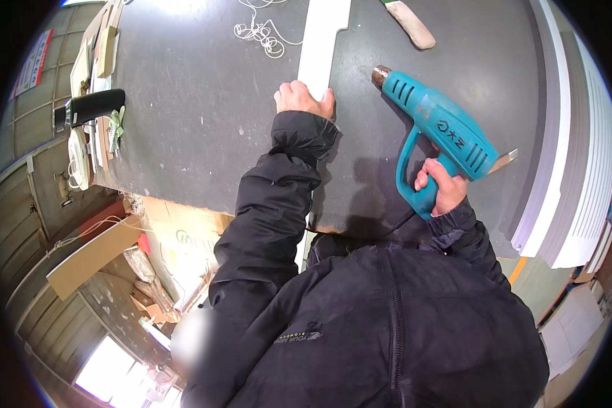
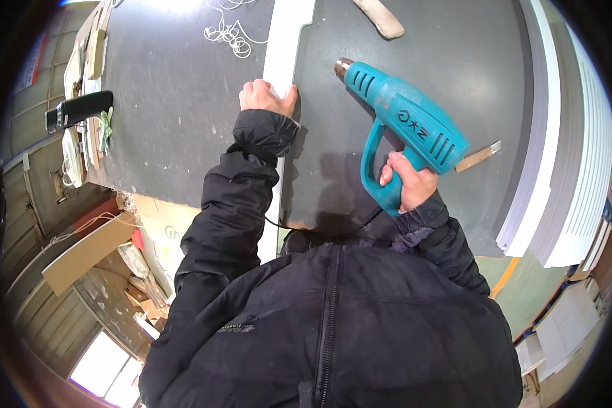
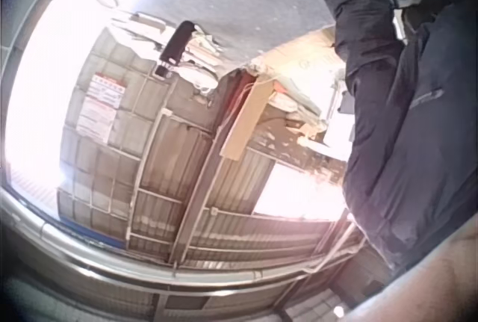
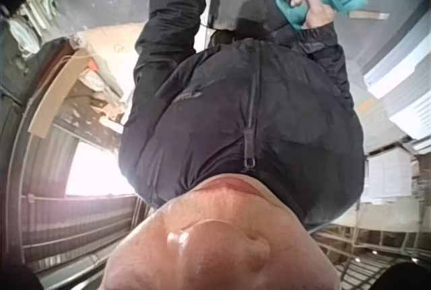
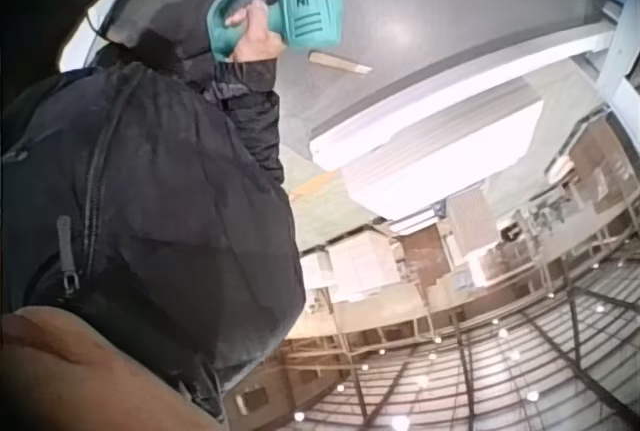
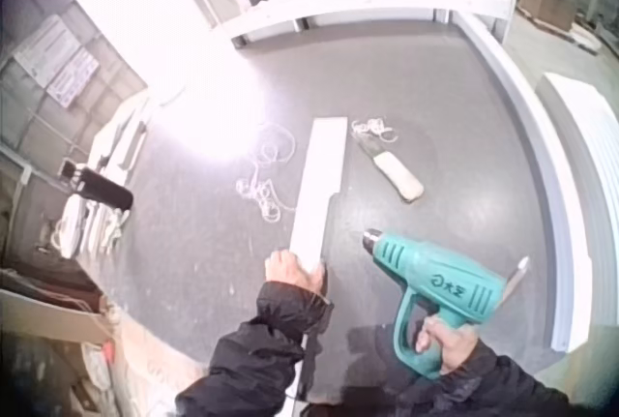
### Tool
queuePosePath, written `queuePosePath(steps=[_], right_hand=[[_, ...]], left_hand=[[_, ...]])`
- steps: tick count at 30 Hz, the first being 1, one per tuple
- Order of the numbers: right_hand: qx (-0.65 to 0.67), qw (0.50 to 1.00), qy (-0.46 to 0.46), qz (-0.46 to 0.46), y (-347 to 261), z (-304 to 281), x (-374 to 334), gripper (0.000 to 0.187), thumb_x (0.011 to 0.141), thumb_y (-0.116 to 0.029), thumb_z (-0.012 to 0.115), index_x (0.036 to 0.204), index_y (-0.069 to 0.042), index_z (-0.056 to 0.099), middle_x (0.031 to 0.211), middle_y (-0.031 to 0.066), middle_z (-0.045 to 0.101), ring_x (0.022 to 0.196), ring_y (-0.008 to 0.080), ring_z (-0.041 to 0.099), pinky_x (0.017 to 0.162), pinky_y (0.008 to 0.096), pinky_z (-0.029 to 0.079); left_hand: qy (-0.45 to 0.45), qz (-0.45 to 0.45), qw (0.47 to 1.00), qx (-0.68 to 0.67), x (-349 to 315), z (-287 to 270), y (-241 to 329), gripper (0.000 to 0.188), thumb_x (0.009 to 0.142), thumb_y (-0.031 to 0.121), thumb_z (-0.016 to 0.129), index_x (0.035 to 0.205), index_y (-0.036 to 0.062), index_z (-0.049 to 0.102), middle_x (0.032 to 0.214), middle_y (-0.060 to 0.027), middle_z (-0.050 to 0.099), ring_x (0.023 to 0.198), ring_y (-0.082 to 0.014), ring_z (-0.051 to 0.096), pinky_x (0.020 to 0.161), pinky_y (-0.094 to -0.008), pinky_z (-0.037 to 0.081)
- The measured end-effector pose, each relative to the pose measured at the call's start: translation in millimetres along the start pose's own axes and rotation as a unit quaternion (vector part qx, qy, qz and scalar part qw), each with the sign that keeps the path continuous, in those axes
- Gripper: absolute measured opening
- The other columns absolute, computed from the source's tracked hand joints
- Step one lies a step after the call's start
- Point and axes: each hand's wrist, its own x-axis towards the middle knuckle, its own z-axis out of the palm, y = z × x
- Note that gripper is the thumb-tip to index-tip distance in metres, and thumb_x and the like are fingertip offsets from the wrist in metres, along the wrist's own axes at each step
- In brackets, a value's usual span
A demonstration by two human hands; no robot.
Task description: Trimming excess plastic edging from a furniture panel with a utility knife and then applying heat with a heat gun to finish the edge.
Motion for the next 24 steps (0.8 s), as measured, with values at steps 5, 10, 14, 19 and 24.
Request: queuePosePath(steps=[5, 10, 14, 19, 24], right_hand=[[0.015, 1.000, 0.010, 0.005, -1, -12, -4, 0.008, 0.086, 0.000, 0.060, 0.091, 0.004, 0.055, 0.067, 0.0105, 0.056, 0.056, 0.0211, 0.058, 0.054, 0.0351, 0.050], [0.025, 1.000, 0.016, 0.002, -1, -13, -9, 0.011, 0.086, -0.001, 0.059, 0.094, 0.004, 0.054, 0.069, 0.0108, 0.056, 0.057, 0.0213, 0.058, 0.054, 0.0351, 0.049], [0.034, 0.999, 0.009, 0.011, 1, -19, -10, 0.019, 0.086, -0.001, 0.059, 0.103, 0.005, 0.052, 0.070, 0.0108, 0.056, 0.057, 0.0211, 0.058, 0.054, 0.0351, 0.049], [0.029, 0.999, 0.016, 0.009, 0, -17, -16, 0.025, 0.086, -0.002, 0.059, 0.109, 0.005, 0.051, 0.069, 0.0106, 0.056, 0.056, 0.0205, 0.057, 0.054, 0.0351, 0.049], [0.033, 0.999, 0.011, 0.011, -2, -18, -18, 0.029, 0.087, -0.002, 0.058, 0.113, 0.007, 0.050, 0.069, 0.0104, 0.055, 0.056, 0.0199, 0.056, 0.054, 0.0346, 0.049]], left_hand=[[-0.027, 0.006, 0.998, -0.048, -3, 0, -5, 0.048, 0.070, 0.035, 0.082, 0.093, -0.0021, 0.062, 0.097, -0.0189, 0.061, 0.094, -0.0378, 0.057, 0.082, -0.0444, 0.048], [-0.006, 0.048, 0.997, -0.059, -18, -2, -17, 0.048, 0.071, 0.030, 0.083, 0.103, -0.0006, 0.063, 0.112, -0.0201, 0.062, 0.101, -0.0391, 0.057, 0.086, -0.0450, 0.048], [-0.001, 0.039, 0.998, -0.058, -18, 0, -17, 0.048, 0.071, 0.028, 0.082, 0.104, -0.0004, 0.063, 0.114, -0.0203, 0.062, 0.101, -0.0395, 0.056, 0.087, -0.0454, 0.048], [-0.001, 0.080, 0.994, -0.079, -28, 0, -27, 0.051, 0.071, 0.024, 0.081, 0.113, 0.0021, 0.063, 0.121, -0.0214, 0.060, 0.103, -0.0407, 0.054, 0.090, -0.0469, 0.046], [-0.054, 0.056, 0.995, -0.065, -28, -7, -30, 0.060, 0.070, 0.023, 0.079, 0.124, 0.0045, 0.060, 0.130, -0.0220, 0.055, 0.107, -0.0409, 0.052, 0.092, -0.0467, 0.046]])
